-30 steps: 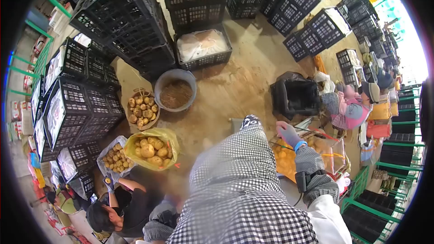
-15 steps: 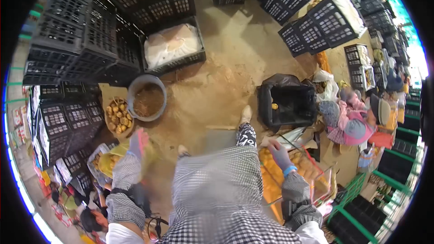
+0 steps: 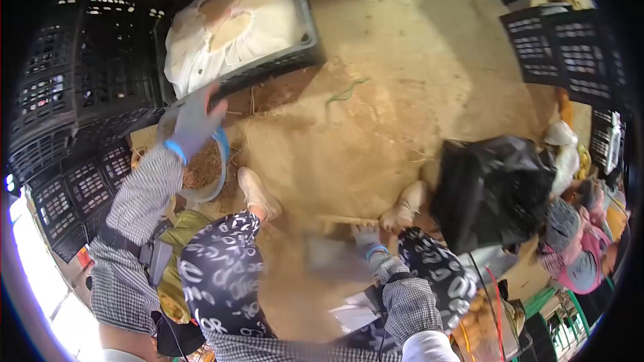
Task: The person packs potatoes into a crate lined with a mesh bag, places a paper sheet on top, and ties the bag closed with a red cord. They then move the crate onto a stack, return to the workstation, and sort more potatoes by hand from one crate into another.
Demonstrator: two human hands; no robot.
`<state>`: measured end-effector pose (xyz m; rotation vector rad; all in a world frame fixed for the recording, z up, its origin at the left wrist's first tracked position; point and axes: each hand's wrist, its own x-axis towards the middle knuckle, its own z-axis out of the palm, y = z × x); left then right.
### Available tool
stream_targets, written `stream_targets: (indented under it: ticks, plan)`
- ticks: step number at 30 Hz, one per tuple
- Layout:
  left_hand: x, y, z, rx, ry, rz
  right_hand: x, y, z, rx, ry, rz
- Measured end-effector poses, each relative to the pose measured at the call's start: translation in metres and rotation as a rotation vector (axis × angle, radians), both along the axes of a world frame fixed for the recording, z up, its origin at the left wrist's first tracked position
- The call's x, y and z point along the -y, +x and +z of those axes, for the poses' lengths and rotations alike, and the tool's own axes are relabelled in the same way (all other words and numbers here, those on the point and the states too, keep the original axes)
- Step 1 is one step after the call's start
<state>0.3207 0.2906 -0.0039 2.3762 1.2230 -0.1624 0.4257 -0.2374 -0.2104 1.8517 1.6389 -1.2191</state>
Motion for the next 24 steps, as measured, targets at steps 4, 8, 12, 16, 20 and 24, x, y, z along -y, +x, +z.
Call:
stream_targets:
  ticks: [4,8,12,16,20,24]
  plan:
    - [-0.069,0.032,-0.112,0.12,0.095,-0.114,-0.011,-0.049,-0.081,-0.175,-0.13,0.126]
    - [-0.058,0.039,-0.173,0.074,0.256,-0.119,-0.078,-0.056,-0.098,-0.647,-0.2,0.085]
    - [-0.055,0.034,-0.185,0.194,0.201,-0.039,-0.262,0.056,-0.168,-0.01,0.707,-0.135]
    - [-0.048,0.034,-0.179,0.272,0.256,0.003,-0.364,0.16,-0.188,0.185,0.83,0.029]
    - [-0.029,0.041,-0.177,0.165,0.436,0.063,-0.336,0.174,-0.2,0.128,0.689,-0.425]
    - [-0.021,0.032,-0.187,0.221,0.517,0.079,-0.331,0.193,-0.15,-0.379,0.792,-1.039]
